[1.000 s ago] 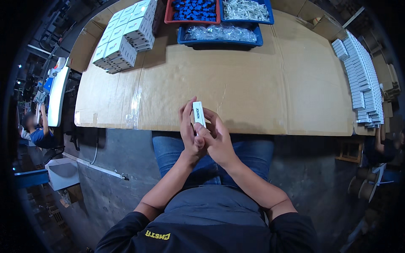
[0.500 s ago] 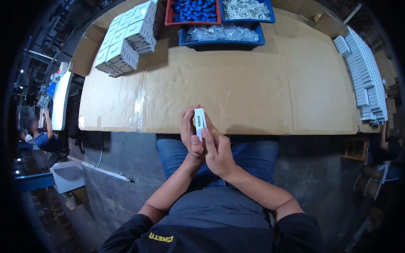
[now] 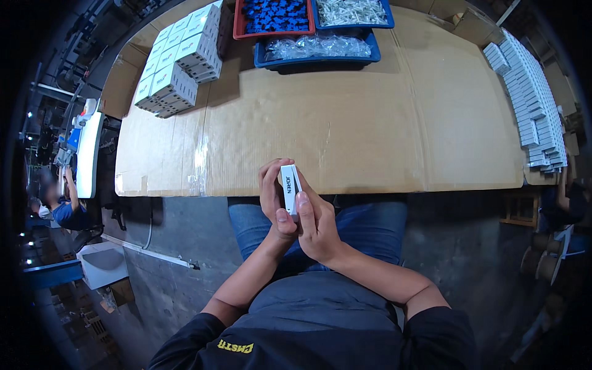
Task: Assembling and packing a white plastic electronic enclosure with internal components and screws.
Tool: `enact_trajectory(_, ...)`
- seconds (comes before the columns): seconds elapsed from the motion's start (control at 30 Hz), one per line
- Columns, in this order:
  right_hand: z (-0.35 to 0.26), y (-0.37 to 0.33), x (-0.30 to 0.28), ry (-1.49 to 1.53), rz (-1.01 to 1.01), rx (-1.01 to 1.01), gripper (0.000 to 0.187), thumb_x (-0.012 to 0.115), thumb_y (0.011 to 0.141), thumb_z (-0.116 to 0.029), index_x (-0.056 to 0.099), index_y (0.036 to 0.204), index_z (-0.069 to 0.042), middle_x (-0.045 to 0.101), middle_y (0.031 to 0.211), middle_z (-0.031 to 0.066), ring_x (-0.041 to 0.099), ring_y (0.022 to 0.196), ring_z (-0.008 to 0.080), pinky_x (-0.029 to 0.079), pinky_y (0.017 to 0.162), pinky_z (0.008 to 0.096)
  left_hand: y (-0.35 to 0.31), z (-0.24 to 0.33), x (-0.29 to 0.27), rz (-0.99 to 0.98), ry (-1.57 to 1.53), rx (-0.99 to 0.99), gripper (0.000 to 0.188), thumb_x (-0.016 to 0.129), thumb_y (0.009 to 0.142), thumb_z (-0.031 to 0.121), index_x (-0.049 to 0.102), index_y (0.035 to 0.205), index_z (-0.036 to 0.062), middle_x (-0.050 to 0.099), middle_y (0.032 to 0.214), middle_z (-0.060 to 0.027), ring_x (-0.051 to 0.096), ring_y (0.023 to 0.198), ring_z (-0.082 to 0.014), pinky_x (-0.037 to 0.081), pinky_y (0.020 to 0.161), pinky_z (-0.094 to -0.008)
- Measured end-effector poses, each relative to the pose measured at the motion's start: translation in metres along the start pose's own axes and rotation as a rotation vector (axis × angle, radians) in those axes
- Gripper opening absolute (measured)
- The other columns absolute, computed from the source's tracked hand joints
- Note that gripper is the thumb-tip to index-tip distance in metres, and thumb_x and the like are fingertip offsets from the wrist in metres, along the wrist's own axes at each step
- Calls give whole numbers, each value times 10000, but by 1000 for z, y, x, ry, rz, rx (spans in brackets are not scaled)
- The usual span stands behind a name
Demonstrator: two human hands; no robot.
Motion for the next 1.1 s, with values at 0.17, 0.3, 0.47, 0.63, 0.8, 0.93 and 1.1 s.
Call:
enact_trajectory(0.17,-1,-1,0,-5,9,-8,573,316,1147,-299,383,1555,98,625,1376,236,628,1254,249,480,1062,339,-2,1,0,9,-6,16,854,429,950,633,561,1270,-148,627,1187,-291,612,1109,-394,517,937,-470)
enact_trajectory(0.3,0,-2,-1,-22,4,-7,570,313,1148,-298,392,1552,96,637,1355,230,637,1233,241,486,1049,334,-4,1,0,13,6,42,854,425,956,634,560,1276,-146,626,1190,-290,621,1095,-396,528,921,-468)
enact_trajectory(0.47,4,-3,-3,-22,-20,49,570,318,1149,-305,406,1546,94,665,1311,220,662,1176,222,507,1002,318,-5,1,0,-5,27,43,871,418,959,652,559,1278,-146,622,1187,-293,629,1076,-401,536,905,-472)
enact_trajectory(0.63,2,-4,-3,-41,-4,7,574,321,1150,-317,410,1547,88,677,1291,219,668,1165,221,515,988,319,-10,-1,0,-16,7,32,907,363,968,671,534,1319,-147,605,1225,-283,583,1163,-377,483,993,-485)
enact_trajectory(0.8,1,-4,-2,-51,-9,-23,570,325,1149,-315,415,1545,86,678,1296,221,675,1169,233,519,986,327,-12,-3,-2,-9,12,11,927,355,969,695,538,1318,-144,601,1229,-276,584,1161,-370,484,988,-479)
enact_trajectory(0.93,10,-4,-1,-33,-28,30,566,331,1145,-305,416,1540,91,669,1320,220,669,1190,244,515,998,328,-14,-7,-3,-1,17,-7,937,353,969,705,537,1321,-144,601,1222,-270,579,1168,-359,481,993,-472)
enact_trajectory(1.1,14,4,-1,23,-6,100,587,350,1149,-349,429,1531,90,663,1340,211,633,1239,232,475,1053,327,-4,-7,-2,25,73,-9,947,413,951,717,554,1294,-154,625,1202,-276,612,1126,-395,510,963,-480)
Point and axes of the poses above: each hand's wrist, its own y-axis towards the middle knuckle, its own x-axis out of the palm, z = x × y, the point moved 9 cm from there along y, towards the middle knuckle
